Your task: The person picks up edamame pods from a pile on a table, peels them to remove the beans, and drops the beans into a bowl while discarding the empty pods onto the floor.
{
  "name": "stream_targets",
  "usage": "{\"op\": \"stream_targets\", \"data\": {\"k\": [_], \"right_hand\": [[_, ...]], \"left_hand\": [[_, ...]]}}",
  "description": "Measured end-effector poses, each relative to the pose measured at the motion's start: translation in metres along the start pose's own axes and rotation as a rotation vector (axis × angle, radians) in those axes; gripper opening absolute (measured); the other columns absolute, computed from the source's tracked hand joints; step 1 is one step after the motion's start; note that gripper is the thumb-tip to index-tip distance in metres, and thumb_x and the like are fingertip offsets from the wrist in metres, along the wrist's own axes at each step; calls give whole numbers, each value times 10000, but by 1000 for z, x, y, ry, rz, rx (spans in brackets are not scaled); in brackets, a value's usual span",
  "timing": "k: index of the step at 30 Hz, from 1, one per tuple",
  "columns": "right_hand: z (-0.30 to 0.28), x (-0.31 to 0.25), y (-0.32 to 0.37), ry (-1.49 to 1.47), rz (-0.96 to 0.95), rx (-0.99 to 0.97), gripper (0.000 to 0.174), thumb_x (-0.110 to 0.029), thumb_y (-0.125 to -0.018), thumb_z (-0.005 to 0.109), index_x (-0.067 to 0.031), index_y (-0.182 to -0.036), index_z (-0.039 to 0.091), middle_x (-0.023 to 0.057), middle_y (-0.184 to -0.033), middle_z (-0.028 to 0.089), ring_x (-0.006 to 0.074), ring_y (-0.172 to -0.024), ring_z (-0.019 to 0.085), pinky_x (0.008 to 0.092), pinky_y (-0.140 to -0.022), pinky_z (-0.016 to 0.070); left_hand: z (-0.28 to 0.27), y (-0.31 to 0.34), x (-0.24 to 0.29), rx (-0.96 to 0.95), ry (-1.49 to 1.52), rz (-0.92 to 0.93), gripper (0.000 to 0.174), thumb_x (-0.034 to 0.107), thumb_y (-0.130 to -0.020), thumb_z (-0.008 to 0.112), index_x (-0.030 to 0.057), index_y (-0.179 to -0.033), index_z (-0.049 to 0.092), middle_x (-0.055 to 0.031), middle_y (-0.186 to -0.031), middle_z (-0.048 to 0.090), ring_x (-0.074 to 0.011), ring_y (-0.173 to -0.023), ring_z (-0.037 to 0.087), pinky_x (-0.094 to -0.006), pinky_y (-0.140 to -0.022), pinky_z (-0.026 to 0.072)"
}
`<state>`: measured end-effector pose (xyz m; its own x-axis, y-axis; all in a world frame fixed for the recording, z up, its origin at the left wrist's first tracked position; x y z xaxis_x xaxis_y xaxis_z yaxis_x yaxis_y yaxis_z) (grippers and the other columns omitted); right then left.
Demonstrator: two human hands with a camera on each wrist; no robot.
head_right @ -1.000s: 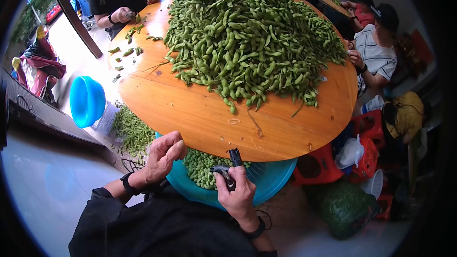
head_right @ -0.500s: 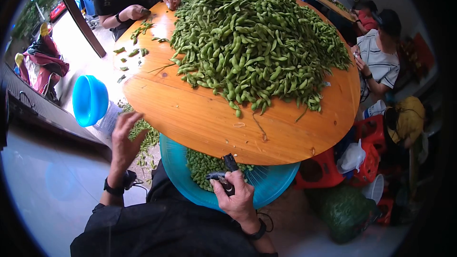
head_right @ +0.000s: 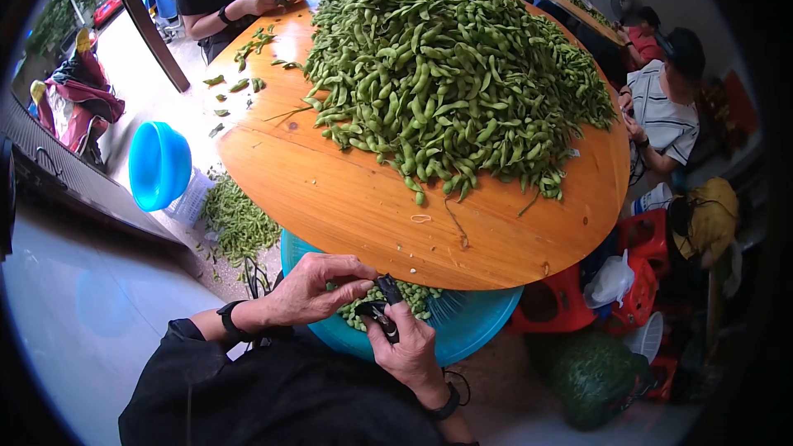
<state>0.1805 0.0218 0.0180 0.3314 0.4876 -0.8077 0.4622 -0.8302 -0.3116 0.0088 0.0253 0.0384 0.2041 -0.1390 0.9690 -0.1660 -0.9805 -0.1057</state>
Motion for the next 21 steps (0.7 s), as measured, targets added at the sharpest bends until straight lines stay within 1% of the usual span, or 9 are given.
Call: {"op": "stream_targets", "data": {"k": [3, 5, 9, 15, 17, 18, 19, 20, 21], "right_hand": [[1, -2, -1, 26, -32, 10, 384, -34, -782, 782, 13, -1108, 585, 143, -775, 677, 296, -659, 697, 357, -562, 545], [2, -7, -4, 58, -62, 22, 385, -23, -780, 776, 24, -1112, 585, 142, -768, 670, 302, -648, 690, 365, -558, 542], [6, -5, -3, 209, -198, 69, 385, 26, -774, 746, 53, -1132, 606, 164, -763, 647, 321, -638, 668, 383, -581, 538], [11, -13, -5, 419, -357, 19, 200, 74, -791, 691, 92, -973, 611, 235, -792, 623, 377, -683, 655, 422, -588, 540], [11, -13, -5, 421, -352, 13, 171, 77, -784, 692, 95, -925, 597, 231, -803, 625, 365, -705, 659, 419, -593, 539], [11, -6, -6, 449, -303, 15, 164, 77, -783, 693, 93, -915, 597, 228, -804, 625, 358, -703, 659, 413, -591, 537], [11, 1, -6, 475, -253, 18, 157, 76, -783, 695, 92, -905, 598, 225, -806, 624, 350, -701, 659, 408, -589, 535], [7, 6, -3, 513, -270, 6, 91, 66, -795, 655, 35, -844, 584, 181, -788, 620, 323, -674, 644, 390, -588, 548], [9, 3, -2, 514, -272, 3, 91, 66, -795, 655, 35, -844, 584, 181, -788, 620, 323, -674, 644, 390, -588, 548]], "left_hand": [[2, 1, -2, 12, 14, -45, 184, 113, -939, 652, -20, -1067, 668, -128, -858, 697, -200, -802, 702, -317, -691, 552], [3, 1, 2, 106, -52, 81, 124, 52, -891, 649, -25, -989, 658, -137, -810, 669, -237, -743, 687, -329, -655, 539], [8, 2, -2, 139, -181, 164, 88, -4, -820, 646, -13, -906, 633, -111, -722, 611, -234, -640, 618, -322, -590, 499], [6, 5, -2, 214, -145, 122, 64, -9, -776, 621, -20, -823, 581, -73, -717, 579, -140, -603, 556, -282, -534, 434], [4, 11, -21, 156, 90, -203, 25, -24, -792, 594, -20, -787, 569, -31, -703, 556, -94, -620, 517, -259, -546, 409], [3, 13, -19, 207, 436, -246, 65, -9, -819, 561, -12, -754, 561, -7, -686, 538, -82, -622, 484, -244, -572, 399], [-16, 17, -4, 239, 525, -223, 78, 21, -841, 555, 2, -770, 582, -4, -714, 554, -74, -637, 475, -241, -601, 403], [-39, 20, 13, 319, 598, -68, 153, 60, -869, 513, 6, -728, 540, -32, -685, 524, -103, -604, 461, -256, -575, 381], [-63, 23, 27, 391, 688, 120, 204, 102, -890, 482, 15, -707, 497, -42, -648, 467, -136, -572, 434, -272, -540, 355]]}}
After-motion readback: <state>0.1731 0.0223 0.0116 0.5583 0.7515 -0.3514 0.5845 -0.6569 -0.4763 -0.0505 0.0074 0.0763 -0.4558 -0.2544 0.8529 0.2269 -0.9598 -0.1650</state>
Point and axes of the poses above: each hand's wrist, its own y-axis away from the middle knuckle, its own z-axis out of the palm, x = y × z, the point moved 5 cm from there along -y, towards the middle knuckle
